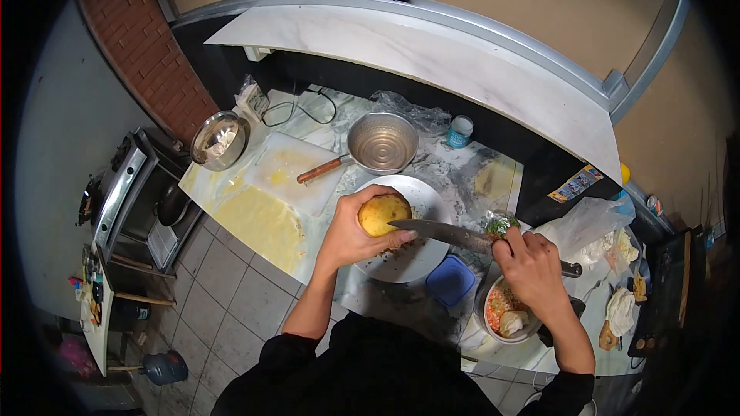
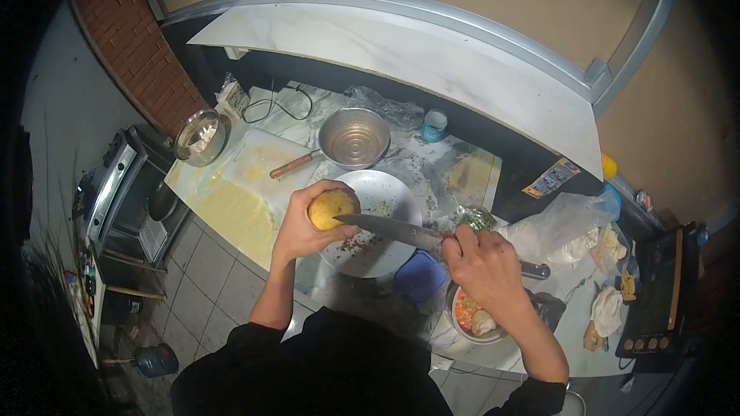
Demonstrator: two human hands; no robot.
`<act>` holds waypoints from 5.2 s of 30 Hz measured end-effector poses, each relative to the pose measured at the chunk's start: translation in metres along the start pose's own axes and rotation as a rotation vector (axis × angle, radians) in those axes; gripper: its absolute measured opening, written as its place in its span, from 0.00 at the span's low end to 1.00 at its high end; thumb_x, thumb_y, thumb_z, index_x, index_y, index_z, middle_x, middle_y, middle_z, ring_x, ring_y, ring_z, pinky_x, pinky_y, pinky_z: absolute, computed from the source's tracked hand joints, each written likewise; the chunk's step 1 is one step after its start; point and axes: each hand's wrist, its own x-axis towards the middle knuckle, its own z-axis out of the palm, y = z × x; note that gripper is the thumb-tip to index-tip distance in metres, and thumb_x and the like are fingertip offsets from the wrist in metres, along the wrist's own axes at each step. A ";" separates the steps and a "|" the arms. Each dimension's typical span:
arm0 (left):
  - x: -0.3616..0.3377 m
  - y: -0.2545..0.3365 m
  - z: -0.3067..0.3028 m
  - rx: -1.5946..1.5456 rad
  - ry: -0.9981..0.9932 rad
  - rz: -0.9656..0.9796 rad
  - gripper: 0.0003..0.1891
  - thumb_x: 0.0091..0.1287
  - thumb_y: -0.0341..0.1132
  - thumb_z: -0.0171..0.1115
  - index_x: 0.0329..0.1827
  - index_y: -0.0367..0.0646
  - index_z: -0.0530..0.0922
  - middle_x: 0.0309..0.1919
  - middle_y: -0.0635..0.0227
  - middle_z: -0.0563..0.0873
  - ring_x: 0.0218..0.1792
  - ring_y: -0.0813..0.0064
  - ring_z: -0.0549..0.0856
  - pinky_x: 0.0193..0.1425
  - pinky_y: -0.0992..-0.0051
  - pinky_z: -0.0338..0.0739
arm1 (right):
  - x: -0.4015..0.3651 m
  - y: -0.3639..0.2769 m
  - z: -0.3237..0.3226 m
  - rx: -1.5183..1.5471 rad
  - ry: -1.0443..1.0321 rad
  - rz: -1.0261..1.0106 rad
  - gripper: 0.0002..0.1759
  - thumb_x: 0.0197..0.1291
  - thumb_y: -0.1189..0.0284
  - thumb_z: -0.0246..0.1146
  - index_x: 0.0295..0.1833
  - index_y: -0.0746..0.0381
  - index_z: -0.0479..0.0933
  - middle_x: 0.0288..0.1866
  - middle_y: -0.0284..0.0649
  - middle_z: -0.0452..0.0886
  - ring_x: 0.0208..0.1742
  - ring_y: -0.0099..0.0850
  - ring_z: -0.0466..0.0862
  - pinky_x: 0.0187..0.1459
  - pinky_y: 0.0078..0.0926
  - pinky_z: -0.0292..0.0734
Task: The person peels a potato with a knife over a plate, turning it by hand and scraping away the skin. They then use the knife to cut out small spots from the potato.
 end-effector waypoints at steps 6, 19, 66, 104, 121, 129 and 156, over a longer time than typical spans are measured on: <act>0.001 0.002 -0.004 -0.091 -0.047 -0.077 0.25 0.49 0.30 0.78 0.51 0.35 0.78 0.38 0.67 0.85 0.40 0.78 0.83 0.49 0.76 0.77 | 0.000 0.001 -0.002 -0.018 0.011 -0.003 0.09 0.47 0.73 0.65 0.26 0.58 0.69 0.26 0.34 0.67 0.24 0.27 0.77 0.24 0.25 0.75; 0.005 0.003 -0.006 -0.105 -0.086 -0.054 0.17 0.51 0.32 0.78 0.41 0.34 0.82 0.34 0.64 0.87 0.36 0.78 0.84 0.44 0.77 0.78 | -0.002 0.000 -0.006 -0.054 -0.056 0.004 0.07 0.45 0.73 0.63 0.27 0.59 0.71 0.28 0.35 0.69 0.24 0.28 0.77 0.25 0.27 0.75; 0.006 0.008 0.016 -0.001 0.305 0.052 0.33 0.38 0.30 0.84 0.50 0.37 0.78 0.38 0.61 0.87 0.41 0.68 0.87 0.49 0.72 0.79 | -0.009 -0.020 0.010 0.152 0.004 0.157 0.09 0.48 0.76 0.64 0.28 0.60 0.68 0.29 0.39 0.70 0.24 0.32 0.80 0.23 0.31 0.75; 0.003 -0.002 0.038 -0.118 0.371 0.039 0.25 0.61 0.33 0.73 0.55 0.37 0.68 0.43 0.61 0.85 0.45 0.73 0.84 0.53 0.73 0.76 | -0.004 -0.042 0.021 0.138 -0.032 0.258 0.08 0.49 0.78 0.61 0.30 0.60 0.67 0.29 0.39 0.69 0.24 0.34 0.78 0.22 0.31 0.75; 0.006 0.001 0.059 -0.128 0.469 0.026 0.16 0.67 0.30 0.65 0.51 0.36 0.68 0.41 0.66 0.81 0.39 0.83 0.79 0.44 0.82 0.75 | -0.004 -0.056 0.042 0.040 0.127 0.341 0.09 0.54 0.78 0.62 0.28 0.59 0.66 0.27 0.37 0.67 0.22 0.30 0.74 0.22 0.29 0.71; 0.007 -0.003 0.057 -0.096 0.556 -0.035 0.17 0.65 0.30 0.67 0.50 0.37 0.68 0.40 0.67 0.80 0.37 0.84 0.79 0.40 0.82 0.75 | 0.003 -0.059 0.035 0.126 0.124 0.402 0.08 0.50 0.79 0.61 0.28 0.61 0.67 0.30 0.40 0.68 0.22 0.33 0.77 0.21 0.32 0.72; 0.001 -0.007 0.043 0.083 0.539 -0.011 0.23 0.56 0.29 0.74 0.47 0.36 0.69 0.37 0.62 0.84 0.39 0.76 0.83 0.46 0.76 0.78 | 0.002 -0.075 0.048 0.330 -0.067 0.497 0.05 0.51 0.78 0.59 0.34 0.64 0.70 0.34 0.44 0.72 0.25 0.40 0.81 0.26 0.39 0.74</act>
